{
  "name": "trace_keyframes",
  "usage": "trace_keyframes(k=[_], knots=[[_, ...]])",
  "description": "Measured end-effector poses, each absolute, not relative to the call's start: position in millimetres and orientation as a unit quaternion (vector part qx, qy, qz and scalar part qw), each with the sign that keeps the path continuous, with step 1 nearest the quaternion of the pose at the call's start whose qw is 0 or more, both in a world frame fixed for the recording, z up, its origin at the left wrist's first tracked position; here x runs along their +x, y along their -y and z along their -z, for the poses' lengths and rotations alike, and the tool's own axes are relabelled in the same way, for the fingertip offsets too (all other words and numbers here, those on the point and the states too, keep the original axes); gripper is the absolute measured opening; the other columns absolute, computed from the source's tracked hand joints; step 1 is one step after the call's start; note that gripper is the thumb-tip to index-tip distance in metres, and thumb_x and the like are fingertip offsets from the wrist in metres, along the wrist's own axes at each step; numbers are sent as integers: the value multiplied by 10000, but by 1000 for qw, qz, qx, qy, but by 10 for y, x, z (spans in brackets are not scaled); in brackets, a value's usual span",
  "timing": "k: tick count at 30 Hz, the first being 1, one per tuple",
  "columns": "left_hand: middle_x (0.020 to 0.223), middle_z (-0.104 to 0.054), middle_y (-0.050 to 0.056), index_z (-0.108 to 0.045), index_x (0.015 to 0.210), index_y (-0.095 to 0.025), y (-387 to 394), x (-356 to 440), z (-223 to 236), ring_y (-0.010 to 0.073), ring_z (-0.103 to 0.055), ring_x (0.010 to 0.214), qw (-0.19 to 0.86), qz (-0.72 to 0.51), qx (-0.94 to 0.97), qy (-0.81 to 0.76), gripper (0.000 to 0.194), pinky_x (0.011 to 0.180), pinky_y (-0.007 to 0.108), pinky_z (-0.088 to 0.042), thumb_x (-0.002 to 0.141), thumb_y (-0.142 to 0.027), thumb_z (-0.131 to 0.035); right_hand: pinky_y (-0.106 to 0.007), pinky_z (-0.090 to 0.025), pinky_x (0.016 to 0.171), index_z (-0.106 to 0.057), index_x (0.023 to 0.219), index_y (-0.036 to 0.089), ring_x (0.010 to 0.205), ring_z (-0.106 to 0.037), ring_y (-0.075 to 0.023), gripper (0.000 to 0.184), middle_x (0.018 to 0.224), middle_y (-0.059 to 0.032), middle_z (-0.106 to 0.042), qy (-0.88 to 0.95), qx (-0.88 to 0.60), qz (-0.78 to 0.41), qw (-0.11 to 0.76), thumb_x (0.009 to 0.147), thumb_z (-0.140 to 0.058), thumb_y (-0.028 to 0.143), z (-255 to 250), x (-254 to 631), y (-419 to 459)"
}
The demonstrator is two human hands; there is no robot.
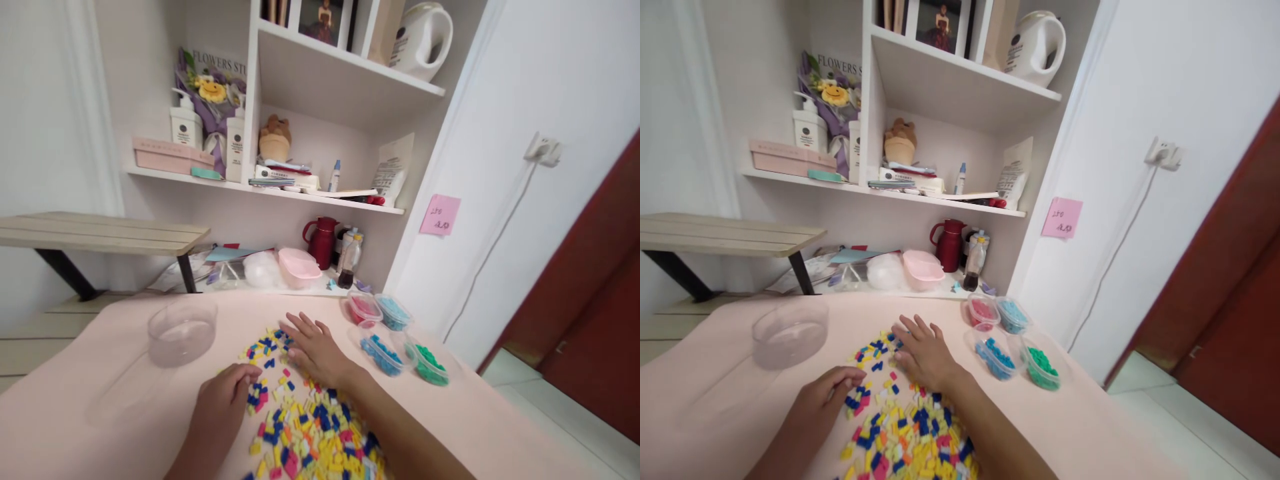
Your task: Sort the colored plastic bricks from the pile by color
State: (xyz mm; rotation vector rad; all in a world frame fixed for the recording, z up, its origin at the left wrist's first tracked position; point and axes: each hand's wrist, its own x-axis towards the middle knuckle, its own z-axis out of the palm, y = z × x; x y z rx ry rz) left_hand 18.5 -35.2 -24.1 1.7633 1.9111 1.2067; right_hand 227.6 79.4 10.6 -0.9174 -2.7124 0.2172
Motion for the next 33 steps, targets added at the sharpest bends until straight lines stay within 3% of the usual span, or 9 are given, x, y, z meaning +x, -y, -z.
trace_keyframes(k=[6,14,19,22,25,30,33], knots=[[916,-786,21,-720,890,-240,364,197,222,185,-736,872,134,-417,613,-657,335,786,278,-560,864,-290,-390,-572,-56,1157,-272,1510,356,1476,-128,-296,548,1586,17,-273,950,-288,-73,91,992,-308,533,-78,2171,-761],[946,-786,20,-727,899,-246,366,183,228,189,-731,910,134,-417,612,-659,327,817,286,-557,860,-293,-405,-479,-316,1076,-489,1398,282,1312,-443,-265,474,1466,-56,-484,930,-324,-93,149,987,-364,484,-120,2191,-745],[926,-790,19,-737,880,-252,365,173,233,191,-736,882,132,-420,608,-661,319,788,281,-566,846,-300,-423,-398,-391,1050,-658,1214,260,1199,-559,-232,442,1290,-50,-638,903,-312,-189,225,1007,-312,440,-105,2402,-897],[892,-793,19,-739,860,-253,351,172,234,192,-739,856,127,-424,611,-656,310,767,272,-569,835,-304,-434,-370,-420,1040,-645,1232,233,1189,-574,-224,406,1275,-72,-640,853,-346,-240,307,988,-373,410,-42,2475,-1010],[894,-794,18,-739,858,-255,348,176,229,190,-741,860,129,-429,611,-653,310,759,265,-570,838,-309,-435,-362,-436,1026,-648,1220,217,1178,-579,-217,350,1258,-83,-638,805,-426,-218,352,950,-429,258,45,2495,-1096],[911,-794,16,-736,873,-257,364,179,217,194,-741,877,134,-424,609,-657,313,780,274,-568,846,-314,-430,-338,-482,949,-671,1191,170,1033,-627,-220,346,1144,-121,-639,794,-470,-182,340,917,-462,184,169,2516,-1156],[930,-792,19,-733,878,-254,373,183,212,197,-738,893,134,-414,609,-664,327,808,288,-563,850,-309,-412,-315,-496,908,-693,1165,195,954,-630,-201,333,1059,-100,-629,798,-479,-168,324,903,-488,170,209,2531,-1164]])
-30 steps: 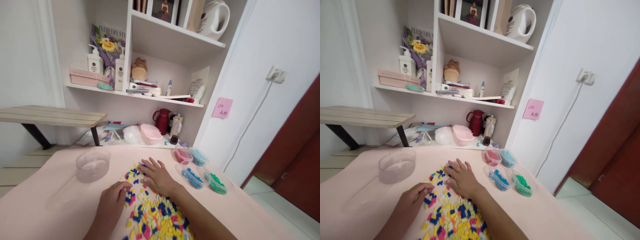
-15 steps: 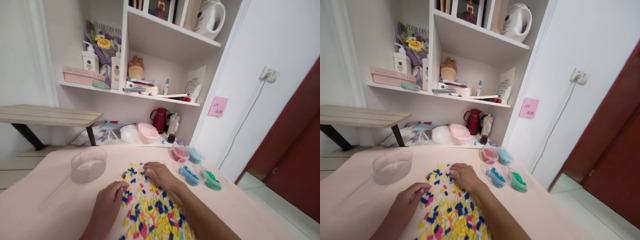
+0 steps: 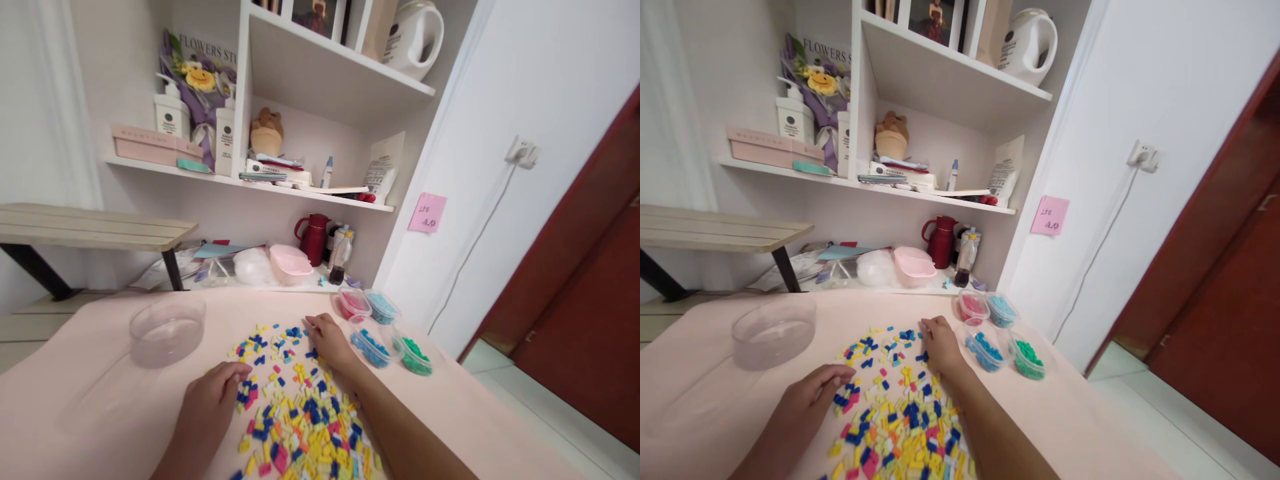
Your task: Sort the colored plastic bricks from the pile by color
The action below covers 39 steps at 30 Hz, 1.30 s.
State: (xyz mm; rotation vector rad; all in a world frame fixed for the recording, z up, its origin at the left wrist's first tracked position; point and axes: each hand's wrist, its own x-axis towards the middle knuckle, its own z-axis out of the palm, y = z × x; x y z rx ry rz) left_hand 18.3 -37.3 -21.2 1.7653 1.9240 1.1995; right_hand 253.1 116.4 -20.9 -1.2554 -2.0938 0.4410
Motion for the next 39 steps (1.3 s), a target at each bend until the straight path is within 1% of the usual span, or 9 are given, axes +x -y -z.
trace_keyframes(k=[3,6,11,15,21,25,29,32,39], knots=[[936,-790,22,-731,887,-248,372,189,204,202,-736,904,135,-409,608,-667,338,829,304,-559,850,-314,-401,-298,-498,890,-742,1048,232,928,-625,-195,296,993,-70,-627,807,-478,-161,309,836,-563,128,219,2538,-1167],[925,-791,22,-732,886,-245,363,190,195,203,-737,897,133,-413,607,-666,335,831,308,-559,841,-309,-407,-285,-499,865,-754,969,220,899,-631,-188,265,972,-65,-636,809,-478,-160,303,793,-595,101,212,2542,-1174],[900,-794,20,-743,858,-253,356,189,190,202,-741,869,128,-426,609,-657,316,798,295,-568,828,-313,-434,-277,-493,793,-716,869,203,849,-626,-178,192,899,-43,-653,797,-496,-159,306,749,-619,88,210,2544,-1192],[897,-796,15,-748,849,-260,357,189,192,200,-740,873,128,-433,605,-656,303,794,284,-567,817,-309,-450,-273,-496,737,-674,816,200,795,-619,-170,126,843,-19,-661,788,-506,-162,311,732,-636,114,186,2537,-1164],[890,-796,12,-749,845,-261,358,185,178,198,-740,864,127,-432,604,-658,303,798,282,-564,808,-306,-451,-318,-501,815,-665,828,221,926,-624,-200,151,915,-28,-701,780,-511,-157,325,767,-570,121,66,2517,-1077],[900,-796,16,-748,857,-259,365,195,168,201,-738,879,127,-426,607,-659,318,807,287,-562,824,-317,-438,-267,-496,747,-672,831,214,845,-639,-181,143,892,-32,-691,787,-509,-154,313,729,-615,130,38,2502,-1034],[913,-794,14,-746,865,-259,367,193,181,202,-739,883,123,-424,607,-661,320,803,291,-563,823,-311,-434,-228,-455,687,-652,815,210,769,-626,-161,190,807,-11,-686,805,-494,-138,299,711,-570,73,20,2489,-984],[901,-794,12,-745,859,-261,367,184,196,197,-739,871,125,-424,610,-657,310,791,283,-563,823,-305,-440,-220,-429,666,-659,841,230,743,-619,-154,222,774,12,-694,824,-473,-126,285,729,-555,69,-9,2476,-930],[908,-793,18,-743,862,-255,364,198,199,199,-735,879,131,-427,606,-658,312,787,285,-559,831,-295,-435,-259,-427,748,-688,1014,282,809,-636,-172,270,881,10,-720,845,-459,-98,255,791,-612,149,-8,2448,-873]])
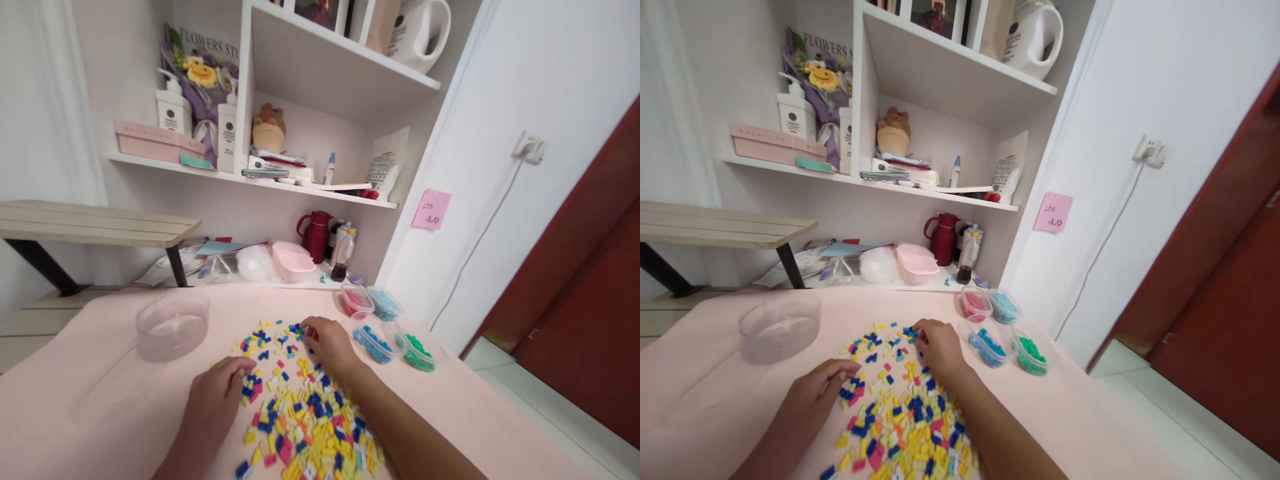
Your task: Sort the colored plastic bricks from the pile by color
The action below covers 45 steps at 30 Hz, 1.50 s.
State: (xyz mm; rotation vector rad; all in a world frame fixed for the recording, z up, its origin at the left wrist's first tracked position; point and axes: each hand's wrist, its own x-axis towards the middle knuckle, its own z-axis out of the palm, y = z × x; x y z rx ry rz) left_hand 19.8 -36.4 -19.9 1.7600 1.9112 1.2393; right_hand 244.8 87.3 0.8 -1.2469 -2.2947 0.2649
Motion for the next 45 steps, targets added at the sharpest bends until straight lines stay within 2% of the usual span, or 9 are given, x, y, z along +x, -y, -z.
trace_keyframes(k=[3,6,11,15,22,31,36,39,45], knots=[[909,-792,15,-743,865,-257,361,205,196,196,-734,874,131,-426,608,-657,316,777,285,-558,840,-299,-431,-278,-439,794,-687,1078,290,852,-637,-189,289,931,-8,-719,853,-455,-90,241,811,-631,196,9,2441,-881],[904,-791,9,-742,865,-261,362,204,197,192,-735,867,126,-421,613,-657,318,773,281,-557,845,-294,-427,-290,-439,818,-716,988,273,887,-628,-201,212,952,-26,-710,852,-455,-91,244,805,-637,200,25,2435,-889],[922,-789,14,-740,874,-252,374,207,196,192,-733,886,126,-417,612,-660,321,790,286,-556,848,-290,-422,-252,-440,707,-707,856,252,803,-618,-172,136,857,-6,-688,843,-467,-113,243,785,-629,166,70,2434,-929],[937,-787,21,-740,875,-245,388,212,186,195,-731,900,132,-415,609,-663,320,798,290,-557,850,-295,-425,-246,-441,689,-715,879,250,793,-622,-162,139,869,-3,-689,842,-471,-122,234,790,-640,176,87,2439,-953],[944,-787,17,-742,888,-246,385,217,166,201,-727,908,137,-411,607,-666,322,808,296,-554,849,-304,-428,-256,-440,804,-745,947,266,948,-619,-181,156,986,-25,-690,852,-469,-102,210,834,-641,237,-6,2422,-875],[965,-784,16,-736,895,-246,378,201,166,206,-721,940,143,-399,609,-671,348,835,308,-547,849,-334,-402,-256,-418,752,-757,828,250,866,-639,-178,117,928,-18,-720,850,-495,-44,175,823,-643,225,-143,2378,-798],[950,-789,5,-741,891,-262,361,183,185,205,-728,921,139,-396,604,-677,356,817,301,-554,828,-354,-402,-238,-410,767,-746,911,251,903,-635,-158,139,982,-13,-721,835,-521,-7,177,868,-616,266,-447,2500,-835],[950,-790,-4,-746,882,-273,346,171,208,205,-730,921,138,-400,599,-679,356,822,297,-555,807,-375,-413,-272,-396,790,-735,931,248,965,-618,-189,161,1023,-33,-714,805,-566,34,173,887,-583,275,-694,2724,-889],[942,-793,-13,-756,844,-293,305,143,239,221,-732,927,135,-401,590,-687,364,826,305,-558,758,-439,-435,-416,-350,841,-725,866,167,1029,-589,-303,195,985,-157,-701,722,-672,100,133,840,-536,123,-906,3256,-938]])
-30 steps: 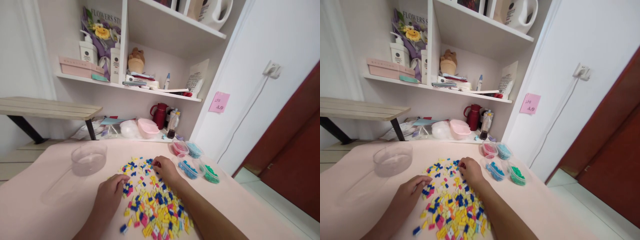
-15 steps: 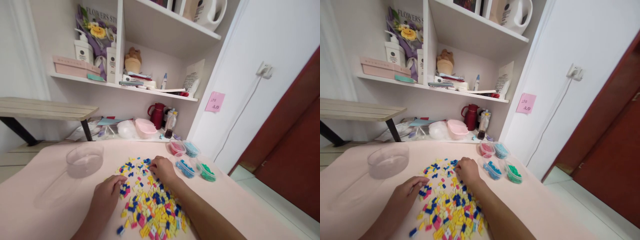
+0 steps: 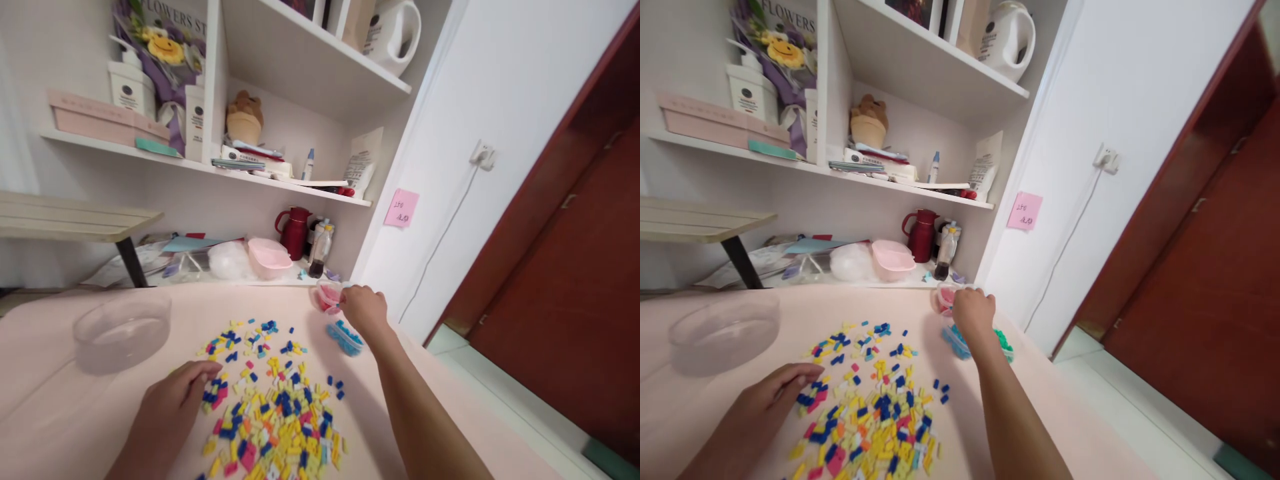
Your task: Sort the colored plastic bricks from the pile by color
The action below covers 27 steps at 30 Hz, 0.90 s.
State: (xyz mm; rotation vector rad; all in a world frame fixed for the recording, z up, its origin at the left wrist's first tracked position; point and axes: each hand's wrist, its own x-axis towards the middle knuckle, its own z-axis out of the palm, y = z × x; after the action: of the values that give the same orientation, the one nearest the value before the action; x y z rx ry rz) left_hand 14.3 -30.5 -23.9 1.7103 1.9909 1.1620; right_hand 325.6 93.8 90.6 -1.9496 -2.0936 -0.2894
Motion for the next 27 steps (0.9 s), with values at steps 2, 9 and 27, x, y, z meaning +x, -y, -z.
trace_keyframes(k=[2,9,27], knots=[[939,-794,-15,-758,843,-295,299,136,247,221,-734,922,135,-399,590,-688,364,818,302,-560,755,-441,-437,-432,-347,853,-722,924,186,1050,-584,-308,198,1020,-148,-699,720,-676,95,128,825,-560,129,-887,3320,-948],[944,-793,-9,-755,854,-291,307,167,207,221,-733,921,141,-400,583,-693,371,816,307,-567,760,-453,-435,-290,-428,801,-696,1048,280,951,-634,-178,230,1051,-7,-717,792,-583,3,180,899,-524,244,-751,2990,-1020],[931,-795,3,-754,874,-269,337,165,202,211,-735,899,136,-405,601,-676,347,811,297,-561,803,-385,-435,-291,-422,891,-745,952,232,1012,-604,-212,152,1011,-50,-706,828,-495,-106,242,824,-668,256,1,2499,-980]])
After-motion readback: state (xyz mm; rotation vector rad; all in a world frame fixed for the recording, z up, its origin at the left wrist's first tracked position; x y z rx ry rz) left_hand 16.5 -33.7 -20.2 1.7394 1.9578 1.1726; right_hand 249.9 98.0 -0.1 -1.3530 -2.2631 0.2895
